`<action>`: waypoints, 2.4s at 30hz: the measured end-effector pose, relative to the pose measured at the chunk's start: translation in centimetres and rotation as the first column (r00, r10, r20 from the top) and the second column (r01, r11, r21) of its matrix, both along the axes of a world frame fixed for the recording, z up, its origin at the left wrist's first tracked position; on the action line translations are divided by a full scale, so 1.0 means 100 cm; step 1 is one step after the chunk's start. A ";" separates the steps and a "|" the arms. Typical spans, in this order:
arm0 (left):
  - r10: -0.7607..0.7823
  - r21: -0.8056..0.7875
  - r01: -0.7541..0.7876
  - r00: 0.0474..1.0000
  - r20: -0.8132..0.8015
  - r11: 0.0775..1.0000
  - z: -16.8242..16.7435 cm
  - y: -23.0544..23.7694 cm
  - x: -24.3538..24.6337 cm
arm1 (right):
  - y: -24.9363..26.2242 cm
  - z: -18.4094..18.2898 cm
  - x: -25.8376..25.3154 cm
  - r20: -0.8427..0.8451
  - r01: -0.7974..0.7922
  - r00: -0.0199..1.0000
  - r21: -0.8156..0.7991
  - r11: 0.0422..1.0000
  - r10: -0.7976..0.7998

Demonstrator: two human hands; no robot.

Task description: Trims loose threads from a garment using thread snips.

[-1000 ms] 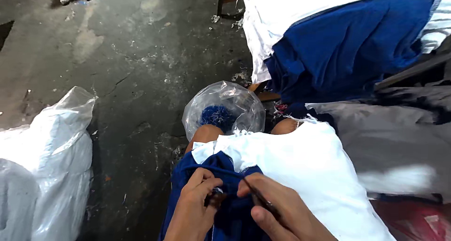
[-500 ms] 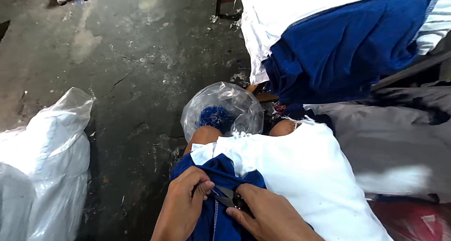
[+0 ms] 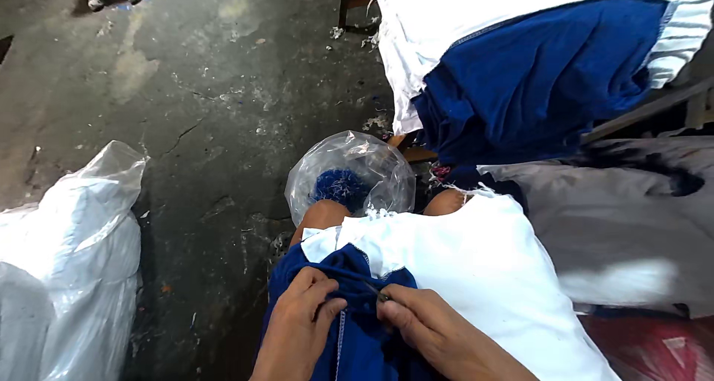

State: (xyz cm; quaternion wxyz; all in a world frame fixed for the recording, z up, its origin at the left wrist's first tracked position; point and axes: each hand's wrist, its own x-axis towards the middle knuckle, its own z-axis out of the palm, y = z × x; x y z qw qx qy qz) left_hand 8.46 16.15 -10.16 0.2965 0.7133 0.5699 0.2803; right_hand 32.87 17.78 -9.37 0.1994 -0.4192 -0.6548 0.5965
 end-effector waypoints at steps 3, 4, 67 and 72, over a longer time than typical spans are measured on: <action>-0.019 0.216 0.033 0.998 -0.067 0.976 -0.003 0.001 -0.005 | -0.001 -0.002 0.000 -0.443 -0.008 0.891 -0.231 0.973 -0.098; -0.033 0.272 0.059 0.995 -0.097 0.960 -0.001 0.001 -0.008 | -0.001 0.001 -0.002 -0.589 -0.075 0.798 -0.313 0.947 -0.132; -0.353 0.031 0.352 0.934 0.052 0.936 0.009 -0.018 0.004 | -0.045 -0.013 0.006 0.055 0.151 0.979 0.455 0.877 -0.197; -0.296 0.148 0.326 0.936 -0.190 0.934 0.010 -0.020 0.028 | -0.046 -0.022 0.002 0.039 0.192 0.963 0.592 0.783 -0.266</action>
